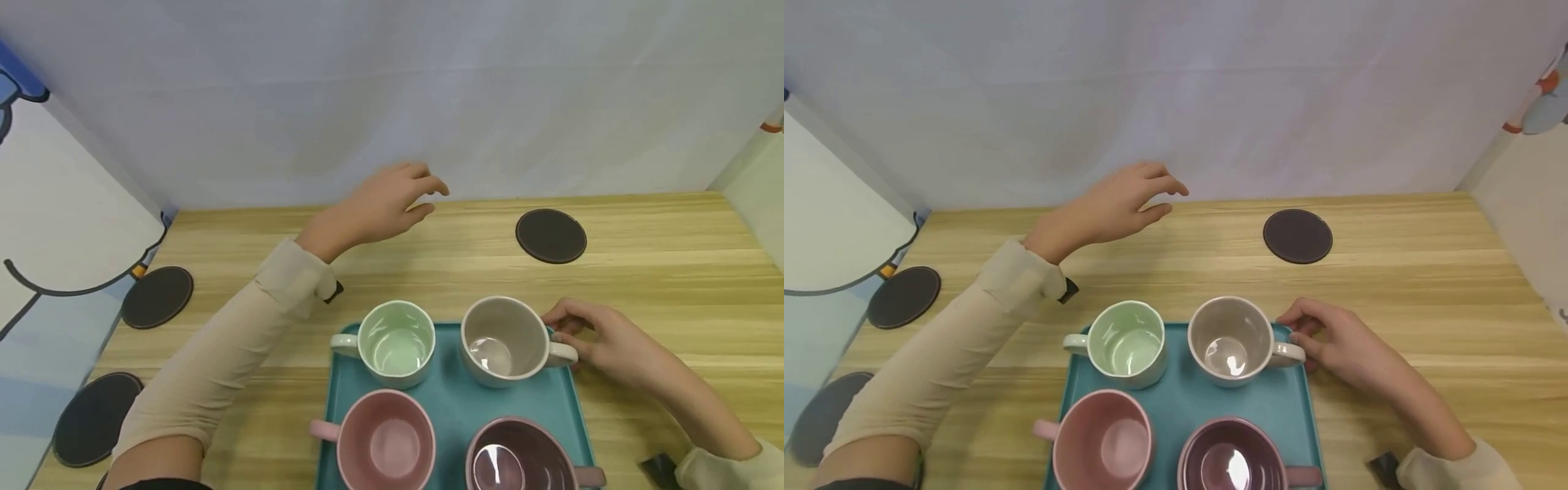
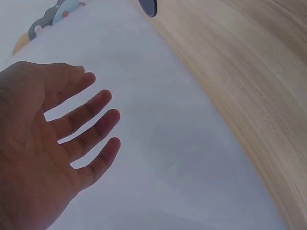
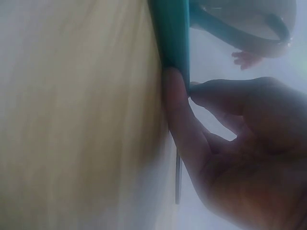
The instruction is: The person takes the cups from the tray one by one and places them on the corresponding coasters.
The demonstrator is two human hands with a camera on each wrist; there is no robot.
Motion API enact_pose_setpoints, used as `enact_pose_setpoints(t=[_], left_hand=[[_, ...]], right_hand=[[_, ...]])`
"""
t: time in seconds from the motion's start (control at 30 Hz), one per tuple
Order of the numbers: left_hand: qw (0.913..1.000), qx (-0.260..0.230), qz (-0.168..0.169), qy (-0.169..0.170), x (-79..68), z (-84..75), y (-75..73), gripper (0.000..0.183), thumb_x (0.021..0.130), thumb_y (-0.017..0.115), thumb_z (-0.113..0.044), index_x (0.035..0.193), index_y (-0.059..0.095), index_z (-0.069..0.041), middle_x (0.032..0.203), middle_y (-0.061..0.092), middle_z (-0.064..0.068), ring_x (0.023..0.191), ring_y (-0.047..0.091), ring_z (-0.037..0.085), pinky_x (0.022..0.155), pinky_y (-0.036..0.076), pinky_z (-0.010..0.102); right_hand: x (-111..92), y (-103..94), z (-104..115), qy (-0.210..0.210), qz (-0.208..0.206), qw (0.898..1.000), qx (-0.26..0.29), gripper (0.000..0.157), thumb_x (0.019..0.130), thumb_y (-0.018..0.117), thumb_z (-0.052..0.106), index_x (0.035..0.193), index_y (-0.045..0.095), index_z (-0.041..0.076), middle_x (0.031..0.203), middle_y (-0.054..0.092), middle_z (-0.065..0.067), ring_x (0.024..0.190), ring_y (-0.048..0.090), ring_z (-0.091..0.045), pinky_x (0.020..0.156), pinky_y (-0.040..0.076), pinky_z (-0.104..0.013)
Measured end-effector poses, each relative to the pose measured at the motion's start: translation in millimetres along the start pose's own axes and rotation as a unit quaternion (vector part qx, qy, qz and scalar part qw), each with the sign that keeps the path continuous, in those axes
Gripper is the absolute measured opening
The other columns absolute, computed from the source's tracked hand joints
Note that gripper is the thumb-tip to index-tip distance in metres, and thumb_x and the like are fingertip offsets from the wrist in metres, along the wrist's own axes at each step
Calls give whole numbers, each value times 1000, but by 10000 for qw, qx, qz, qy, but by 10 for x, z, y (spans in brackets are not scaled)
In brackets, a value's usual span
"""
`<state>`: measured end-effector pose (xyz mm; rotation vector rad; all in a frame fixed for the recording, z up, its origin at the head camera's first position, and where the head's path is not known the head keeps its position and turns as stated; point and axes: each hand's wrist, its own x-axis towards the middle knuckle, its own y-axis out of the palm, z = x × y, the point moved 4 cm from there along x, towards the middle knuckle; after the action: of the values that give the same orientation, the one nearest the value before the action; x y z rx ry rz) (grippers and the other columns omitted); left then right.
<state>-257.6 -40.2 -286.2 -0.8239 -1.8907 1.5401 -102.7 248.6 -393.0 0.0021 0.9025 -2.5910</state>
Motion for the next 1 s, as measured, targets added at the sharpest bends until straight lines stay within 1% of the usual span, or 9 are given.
enact_pose_setpoints(t=[0.17,0.3,0.4,0.5,0.63,0.7,0.8,0.9,1.0], left_hand=[[9993,-188,-309,-114,-231,3,-51,33,108,57,-20,141,63,-15,130,63,7,119,59,26,103,49,42],[9968,-491,-599,-207,-520,40,-40,33,108,57,-20,140,63,-13,132,63,8,125,58,28,107,48,45],[9935,-764,-729,-435,-787,127,-26,33,108,57,-18,141,62,-11,133,63,10,127,57,30,109,47,49],[9897,-878,-842,-751,-1026,214,-42,34,108,58,-16,141,61,-10,134,62,10,129,56,31,109,46,50],[9875,-710,-944,-1041,-1275,264,-77,35,106,60,-15,141,61,-11,133,63,10,127,57,32,107,48,52],[9881,-572,-958,-1062,-1351,258,-82,35,106,61,-15,141,62,-11,131,65,11,125,59,33,105,49,53],[9890,-407,-1005,-1008,-1409,242,-77,34,105,62,-16,139,63,-11,129,66,11,122,61,34,103,50,54],[9892,-361,-1054,-949,-1451,242,-60,33,105,62,-15,137,63,-10,133,65,12,125,60,35,106,49,55],[9891,-412,-984,-1013,-1541,271,-14,33,106,61,-15,139,63,-10,137,64,13,130,58,37,109,46,57]], right_hand=[[-21,-3,2,23,-24,10000,-42,21,97,68,1,114,69,11,94,73,-5,84,65,-4,62,60,-30],[-11,23,31,-53,-23,10000,-8,20,97,69,2,114,70,12,93,73,-3,84,65,-4,63,60,-29],[38,52,58,-133,2,9999,-10,20,97,69,3,114,70,12,91,72,-2,83,66,-5,65,60,-28],[82,65,75,-104,4,9999,6,20,97,69,3,114,70,14,91,72,-2,81,65,-6,66,58,-27],[110,76,73,-99,51,9999,65,21,97,69,2,116,70,11,92,72,-3,81,64,-6,65,57,-26],[107,77,62,-81,96,9999,92,21,97,68,2,117,70,10,93,72,-4,82,64,-5,64,58,-27],[97,60,47,-26,79,10000,-29,23,97,69,1,117,70,11,93,72,-4,82,64,-5,65,58,-27],[94,28,44,-14,72,9999,-109,23,97,69,1,117,70,13,94,72,-5,82,65,-6,65,59,-28],[105,15,44,-12,176,9998,56,22,98,67,0,117,69,10,95,72,-8,83,66,-7,64,61,-31]])
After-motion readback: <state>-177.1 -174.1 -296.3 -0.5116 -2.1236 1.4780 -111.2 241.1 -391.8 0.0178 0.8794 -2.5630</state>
